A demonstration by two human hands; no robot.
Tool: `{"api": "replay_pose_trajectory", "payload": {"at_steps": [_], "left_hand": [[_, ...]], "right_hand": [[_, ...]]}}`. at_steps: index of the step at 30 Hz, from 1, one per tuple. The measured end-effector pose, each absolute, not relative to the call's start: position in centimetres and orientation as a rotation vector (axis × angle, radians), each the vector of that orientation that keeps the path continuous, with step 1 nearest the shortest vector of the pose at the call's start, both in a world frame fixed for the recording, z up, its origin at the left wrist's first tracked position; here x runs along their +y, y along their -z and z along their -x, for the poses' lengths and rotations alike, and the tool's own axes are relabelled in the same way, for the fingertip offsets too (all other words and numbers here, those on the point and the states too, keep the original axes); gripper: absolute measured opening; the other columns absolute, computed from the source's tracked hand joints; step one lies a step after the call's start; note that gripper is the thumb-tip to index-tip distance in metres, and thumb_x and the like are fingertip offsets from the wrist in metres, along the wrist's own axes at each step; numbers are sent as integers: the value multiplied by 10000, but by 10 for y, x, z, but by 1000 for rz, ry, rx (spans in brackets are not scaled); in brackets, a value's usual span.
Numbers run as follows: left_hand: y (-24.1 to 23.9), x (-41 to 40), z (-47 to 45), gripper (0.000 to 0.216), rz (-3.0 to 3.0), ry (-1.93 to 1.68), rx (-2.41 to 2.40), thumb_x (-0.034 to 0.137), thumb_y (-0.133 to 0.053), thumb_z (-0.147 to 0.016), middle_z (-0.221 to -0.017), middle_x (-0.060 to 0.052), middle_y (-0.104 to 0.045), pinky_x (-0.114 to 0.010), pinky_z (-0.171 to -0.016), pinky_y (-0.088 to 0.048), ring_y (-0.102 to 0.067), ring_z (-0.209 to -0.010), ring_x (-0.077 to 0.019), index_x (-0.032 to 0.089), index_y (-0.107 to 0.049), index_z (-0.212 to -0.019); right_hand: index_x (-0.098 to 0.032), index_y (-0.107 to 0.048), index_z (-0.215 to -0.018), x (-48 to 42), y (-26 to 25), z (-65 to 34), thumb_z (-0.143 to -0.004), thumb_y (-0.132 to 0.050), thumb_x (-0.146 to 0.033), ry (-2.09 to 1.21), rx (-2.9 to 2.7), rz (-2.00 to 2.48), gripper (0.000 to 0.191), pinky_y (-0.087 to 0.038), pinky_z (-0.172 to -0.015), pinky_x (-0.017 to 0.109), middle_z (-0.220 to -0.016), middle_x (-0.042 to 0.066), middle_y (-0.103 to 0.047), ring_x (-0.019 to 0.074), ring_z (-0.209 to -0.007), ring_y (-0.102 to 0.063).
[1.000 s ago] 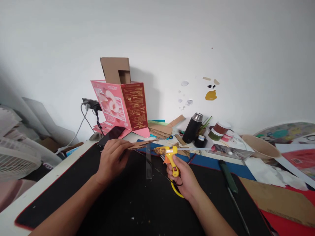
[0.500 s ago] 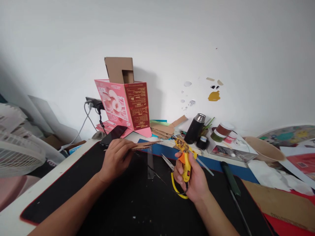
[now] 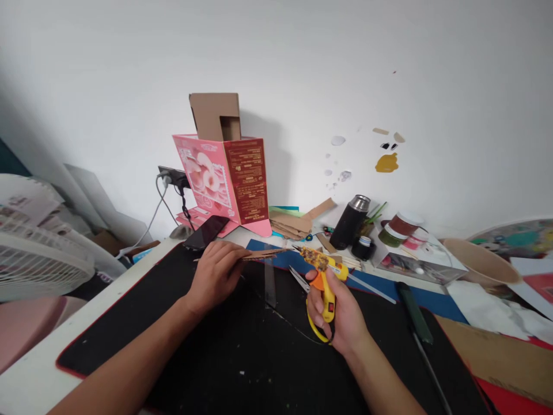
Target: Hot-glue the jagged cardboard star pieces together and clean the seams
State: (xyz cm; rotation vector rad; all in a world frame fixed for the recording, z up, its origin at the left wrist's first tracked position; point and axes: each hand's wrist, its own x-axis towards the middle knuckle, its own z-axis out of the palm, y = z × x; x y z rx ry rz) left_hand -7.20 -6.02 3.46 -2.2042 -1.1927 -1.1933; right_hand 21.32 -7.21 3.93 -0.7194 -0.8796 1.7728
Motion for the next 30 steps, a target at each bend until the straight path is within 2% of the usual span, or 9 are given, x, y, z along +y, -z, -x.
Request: {"api": "replay_pose_trajectory", "payload": {"at_steps": [16, 23, 30], "left_hand": [[-29, -57, 72, 113, 2239, 1216, -1221, 156, -627, -1041, -1004, -51, -771, -366, -827, -496, -680, -921, -213, 218, -679, -1120], [-30, -58, 71, 115, 2221, 1223, -1232, 153, -633, -1032, -1005, -59, -779, -372, -815, -500, -685, -935, -220, 209, -695, -1112], [-32, -58, 73, 129, 2213, 1222, -1222, 148, -633, -1029, -1004, -60, -782, -380, -835, -498, -688, -944, -225, 212, -694, -1123]], "right_hand": [[-162, -666, -826, -75, -45, -207, -872, -777, -742, -1535, -1055, 845, 592, -353, -404, 203, -421, -84, -462, 95, -332, -480], [-180, -625, -744, -76, -44, -206, -866, -761, -764, -1473, -1142, 903, 611, -379, -409, 210, -410, -76, -455, 98, -329, -481], [-188, -627, -752, -81, -47, -203, -852, -719, -828, -1415, -1227, 962, 655, -401, -401, 224, -401, -83, -453, 109, -326, -488]]}}
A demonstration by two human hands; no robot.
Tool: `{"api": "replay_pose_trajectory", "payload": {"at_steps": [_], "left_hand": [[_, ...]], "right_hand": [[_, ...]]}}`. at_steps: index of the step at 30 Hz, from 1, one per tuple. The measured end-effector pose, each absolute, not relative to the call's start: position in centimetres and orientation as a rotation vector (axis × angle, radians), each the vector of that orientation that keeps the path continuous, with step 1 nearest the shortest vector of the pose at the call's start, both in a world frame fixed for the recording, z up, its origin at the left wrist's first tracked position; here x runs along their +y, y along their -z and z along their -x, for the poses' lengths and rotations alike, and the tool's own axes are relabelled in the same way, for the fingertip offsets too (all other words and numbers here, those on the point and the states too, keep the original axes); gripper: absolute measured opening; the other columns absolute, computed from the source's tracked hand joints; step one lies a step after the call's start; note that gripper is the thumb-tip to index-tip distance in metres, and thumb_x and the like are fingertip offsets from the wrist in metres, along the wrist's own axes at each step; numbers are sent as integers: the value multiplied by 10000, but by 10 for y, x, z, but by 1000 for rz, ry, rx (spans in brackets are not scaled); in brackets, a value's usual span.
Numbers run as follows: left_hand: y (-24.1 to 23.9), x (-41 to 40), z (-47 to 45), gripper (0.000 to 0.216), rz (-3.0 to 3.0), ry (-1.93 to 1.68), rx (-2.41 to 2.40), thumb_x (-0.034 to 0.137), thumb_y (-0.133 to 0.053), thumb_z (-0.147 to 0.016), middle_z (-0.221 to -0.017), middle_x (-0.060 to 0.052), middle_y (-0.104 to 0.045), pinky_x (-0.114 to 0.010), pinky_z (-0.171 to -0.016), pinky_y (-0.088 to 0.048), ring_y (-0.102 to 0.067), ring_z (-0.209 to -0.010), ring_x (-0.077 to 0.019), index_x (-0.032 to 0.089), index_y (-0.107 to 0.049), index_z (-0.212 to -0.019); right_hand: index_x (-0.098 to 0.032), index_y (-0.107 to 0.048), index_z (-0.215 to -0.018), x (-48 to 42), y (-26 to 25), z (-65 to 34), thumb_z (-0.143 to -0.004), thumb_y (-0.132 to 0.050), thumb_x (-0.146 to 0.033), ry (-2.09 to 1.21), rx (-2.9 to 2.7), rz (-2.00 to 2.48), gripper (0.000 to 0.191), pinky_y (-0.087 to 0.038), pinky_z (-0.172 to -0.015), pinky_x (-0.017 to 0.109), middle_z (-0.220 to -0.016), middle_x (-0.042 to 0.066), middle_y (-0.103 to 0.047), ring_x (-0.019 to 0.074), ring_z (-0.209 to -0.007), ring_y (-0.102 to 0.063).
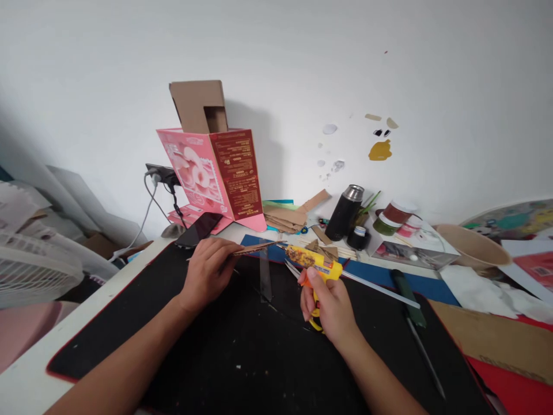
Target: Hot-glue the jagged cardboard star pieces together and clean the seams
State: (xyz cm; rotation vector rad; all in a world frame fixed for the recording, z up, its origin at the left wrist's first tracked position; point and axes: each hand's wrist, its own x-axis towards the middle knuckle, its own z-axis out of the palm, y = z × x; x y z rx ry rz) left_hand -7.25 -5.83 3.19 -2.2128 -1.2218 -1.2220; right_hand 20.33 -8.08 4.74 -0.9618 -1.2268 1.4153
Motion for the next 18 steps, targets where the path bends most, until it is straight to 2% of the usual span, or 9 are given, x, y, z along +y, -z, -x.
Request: {"api": "replay_pose_trajectory", "payload": {"at_steps": [18], "left_hand": [[-22, -55, 80, 285, 2156, 1209, -1191, 121, -666, -987, -1095, -70, -797, -414, -877, -520, -720, -1013, -243, 261, -729, -1227]], "right_hand": [[-200, -627, -747, -82, -43, -203, -868, -672, -851, -1303, -1284, 1061, 664, -381, -424, 245, -375, -60, -475, 125, -339, -488]]}}
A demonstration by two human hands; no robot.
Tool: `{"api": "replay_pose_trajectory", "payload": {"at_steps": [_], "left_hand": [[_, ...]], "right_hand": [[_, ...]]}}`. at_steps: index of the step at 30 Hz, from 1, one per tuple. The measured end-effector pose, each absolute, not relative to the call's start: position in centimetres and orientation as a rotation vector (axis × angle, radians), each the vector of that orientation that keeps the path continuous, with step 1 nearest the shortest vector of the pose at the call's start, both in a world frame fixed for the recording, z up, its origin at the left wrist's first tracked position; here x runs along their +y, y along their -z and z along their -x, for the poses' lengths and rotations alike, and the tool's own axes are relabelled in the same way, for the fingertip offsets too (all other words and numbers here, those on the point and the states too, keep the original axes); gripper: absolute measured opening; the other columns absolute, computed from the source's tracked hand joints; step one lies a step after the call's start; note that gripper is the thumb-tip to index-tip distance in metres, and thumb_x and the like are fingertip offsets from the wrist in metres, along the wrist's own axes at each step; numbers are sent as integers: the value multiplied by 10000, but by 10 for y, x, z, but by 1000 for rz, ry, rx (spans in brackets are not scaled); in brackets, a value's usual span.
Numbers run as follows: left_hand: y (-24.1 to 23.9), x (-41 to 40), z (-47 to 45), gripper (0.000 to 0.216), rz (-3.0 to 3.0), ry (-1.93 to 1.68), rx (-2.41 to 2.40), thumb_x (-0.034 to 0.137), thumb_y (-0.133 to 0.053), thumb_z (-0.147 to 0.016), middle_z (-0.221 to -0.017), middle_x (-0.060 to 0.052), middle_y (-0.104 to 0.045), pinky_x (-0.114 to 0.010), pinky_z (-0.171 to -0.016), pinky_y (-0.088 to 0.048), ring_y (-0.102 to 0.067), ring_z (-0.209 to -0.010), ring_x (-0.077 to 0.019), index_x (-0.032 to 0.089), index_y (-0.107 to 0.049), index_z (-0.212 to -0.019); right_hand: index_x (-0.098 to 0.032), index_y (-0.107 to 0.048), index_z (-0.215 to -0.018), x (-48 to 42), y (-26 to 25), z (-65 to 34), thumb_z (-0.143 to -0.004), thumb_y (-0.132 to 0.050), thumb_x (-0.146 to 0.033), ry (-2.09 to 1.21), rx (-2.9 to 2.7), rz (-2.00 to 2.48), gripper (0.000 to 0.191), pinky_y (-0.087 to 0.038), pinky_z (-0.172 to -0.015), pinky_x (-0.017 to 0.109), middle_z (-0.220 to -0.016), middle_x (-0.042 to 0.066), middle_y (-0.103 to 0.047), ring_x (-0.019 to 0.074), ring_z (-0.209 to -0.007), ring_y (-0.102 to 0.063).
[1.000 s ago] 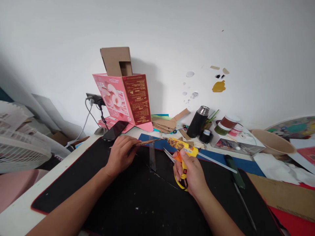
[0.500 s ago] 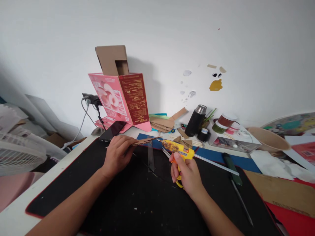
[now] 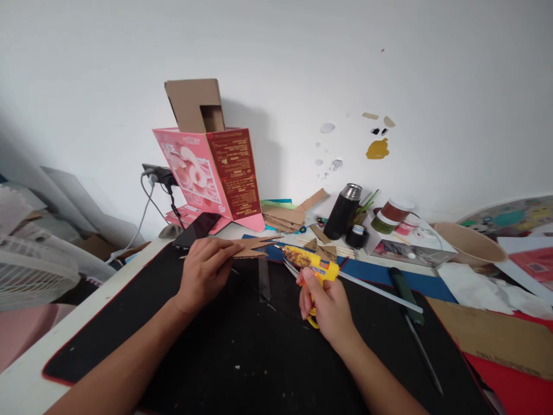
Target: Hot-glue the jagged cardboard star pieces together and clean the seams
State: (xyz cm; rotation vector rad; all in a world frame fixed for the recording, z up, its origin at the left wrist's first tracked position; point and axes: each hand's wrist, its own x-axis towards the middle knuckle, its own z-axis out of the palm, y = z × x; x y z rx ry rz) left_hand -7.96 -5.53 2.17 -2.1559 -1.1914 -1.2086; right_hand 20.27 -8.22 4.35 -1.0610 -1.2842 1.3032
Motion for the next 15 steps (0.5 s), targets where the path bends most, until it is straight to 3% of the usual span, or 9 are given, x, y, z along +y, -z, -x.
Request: {"api": "replay_pose_trajectory", "payload": {"at_steps": [15], "left_hand": [[-25, -56, 79, 285, 2150, 1163, -1143, 111, -683, -990, -1071, -66, -787, -397, -859, -500, -709, -988, -240, 248, -709, -1238]], "right_hand": [[-194, -632, -743, -82, -41, -203, -878, -656, -854, -1264, -1300, 1093, 674, -389, -423, 230, -377, -56, -478, 121, -341, -499]]}}
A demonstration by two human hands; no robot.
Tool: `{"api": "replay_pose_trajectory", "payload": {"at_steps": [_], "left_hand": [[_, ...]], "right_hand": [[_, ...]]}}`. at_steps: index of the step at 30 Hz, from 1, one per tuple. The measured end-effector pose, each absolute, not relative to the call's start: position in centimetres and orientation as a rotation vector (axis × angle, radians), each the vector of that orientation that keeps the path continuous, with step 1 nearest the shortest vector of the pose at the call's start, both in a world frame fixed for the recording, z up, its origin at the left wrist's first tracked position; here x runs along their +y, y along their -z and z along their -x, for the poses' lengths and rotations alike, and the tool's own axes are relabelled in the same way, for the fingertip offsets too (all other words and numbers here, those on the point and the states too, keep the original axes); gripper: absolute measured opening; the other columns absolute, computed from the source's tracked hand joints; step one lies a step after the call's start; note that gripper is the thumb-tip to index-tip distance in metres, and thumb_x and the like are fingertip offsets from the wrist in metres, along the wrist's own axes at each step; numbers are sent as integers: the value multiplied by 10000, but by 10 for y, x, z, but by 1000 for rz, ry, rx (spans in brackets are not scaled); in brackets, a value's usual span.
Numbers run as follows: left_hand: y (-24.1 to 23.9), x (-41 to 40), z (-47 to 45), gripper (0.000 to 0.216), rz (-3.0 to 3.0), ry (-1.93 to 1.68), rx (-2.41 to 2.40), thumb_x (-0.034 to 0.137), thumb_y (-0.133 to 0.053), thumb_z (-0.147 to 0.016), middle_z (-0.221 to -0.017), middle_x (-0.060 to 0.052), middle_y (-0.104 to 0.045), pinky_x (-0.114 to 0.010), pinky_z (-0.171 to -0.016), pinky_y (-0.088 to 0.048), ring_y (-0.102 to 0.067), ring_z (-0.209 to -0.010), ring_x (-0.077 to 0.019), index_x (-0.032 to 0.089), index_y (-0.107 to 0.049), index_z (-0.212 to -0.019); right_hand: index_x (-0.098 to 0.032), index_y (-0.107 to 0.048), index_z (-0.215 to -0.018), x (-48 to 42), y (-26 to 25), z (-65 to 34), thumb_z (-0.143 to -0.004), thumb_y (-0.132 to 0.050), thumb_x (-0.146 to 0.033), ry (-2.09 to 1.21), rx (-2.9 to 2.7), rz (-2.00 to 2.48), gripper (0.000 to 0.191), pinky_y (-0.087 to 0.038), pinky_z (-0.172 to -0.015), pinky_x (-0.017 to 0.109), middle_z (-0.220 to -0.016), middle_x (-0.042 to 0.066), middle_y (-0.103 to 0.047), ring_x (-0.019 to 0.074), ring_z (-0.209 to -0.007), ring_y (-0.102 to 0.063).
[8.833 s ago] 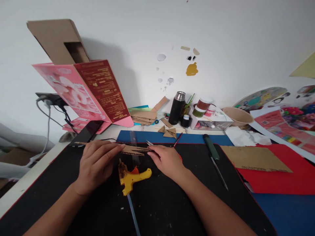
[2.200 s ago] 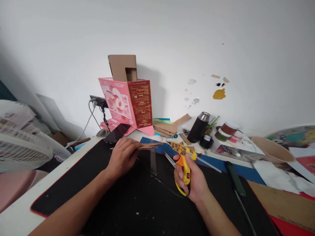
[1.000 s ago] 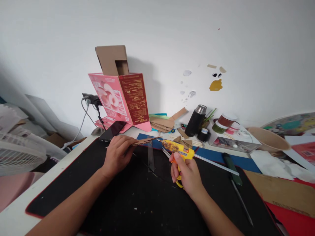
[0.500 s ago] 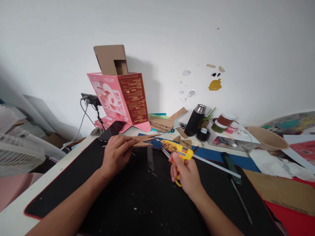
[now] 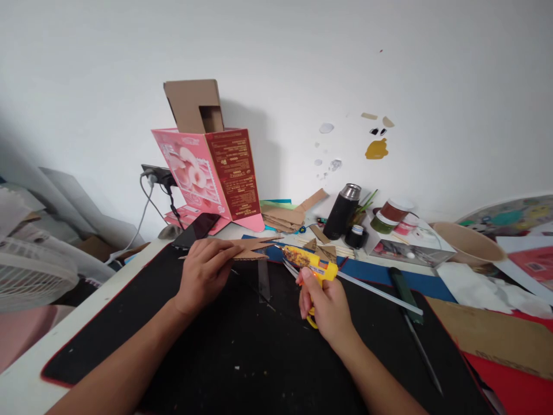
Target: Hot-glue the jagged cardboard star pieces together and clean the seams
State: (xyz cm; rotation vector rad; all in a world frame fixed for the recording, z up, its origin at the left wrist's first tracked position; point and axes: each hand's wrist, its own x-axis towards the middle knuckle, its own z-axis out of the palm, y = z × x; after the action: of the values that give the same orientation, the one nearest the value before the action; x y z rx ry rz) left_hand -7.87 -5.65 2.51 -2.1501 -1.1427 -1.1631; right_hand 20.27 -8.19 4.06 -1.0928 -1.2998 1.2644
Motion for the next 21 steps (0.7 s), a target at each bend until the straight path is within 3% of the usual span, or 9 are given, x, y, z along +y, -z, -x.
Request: {"api": "replay_pose_trajectory", "payload": {"at_steps": [21], "left_hand": [[-24, -55, 81, 294, 2153, 1189, -1159, 90, -669, -977, -1074, -66, -798, -403, -857, -503, -721, -990, -241, 247, -725, -1219]], "right_hand": [[-197, -638, -783, -80, -33, -205, -949, -631, -792, -1246, -1306, 1064, 617, -389, -440, 231, -391, -53, -502, 123, -364, -508]]}}
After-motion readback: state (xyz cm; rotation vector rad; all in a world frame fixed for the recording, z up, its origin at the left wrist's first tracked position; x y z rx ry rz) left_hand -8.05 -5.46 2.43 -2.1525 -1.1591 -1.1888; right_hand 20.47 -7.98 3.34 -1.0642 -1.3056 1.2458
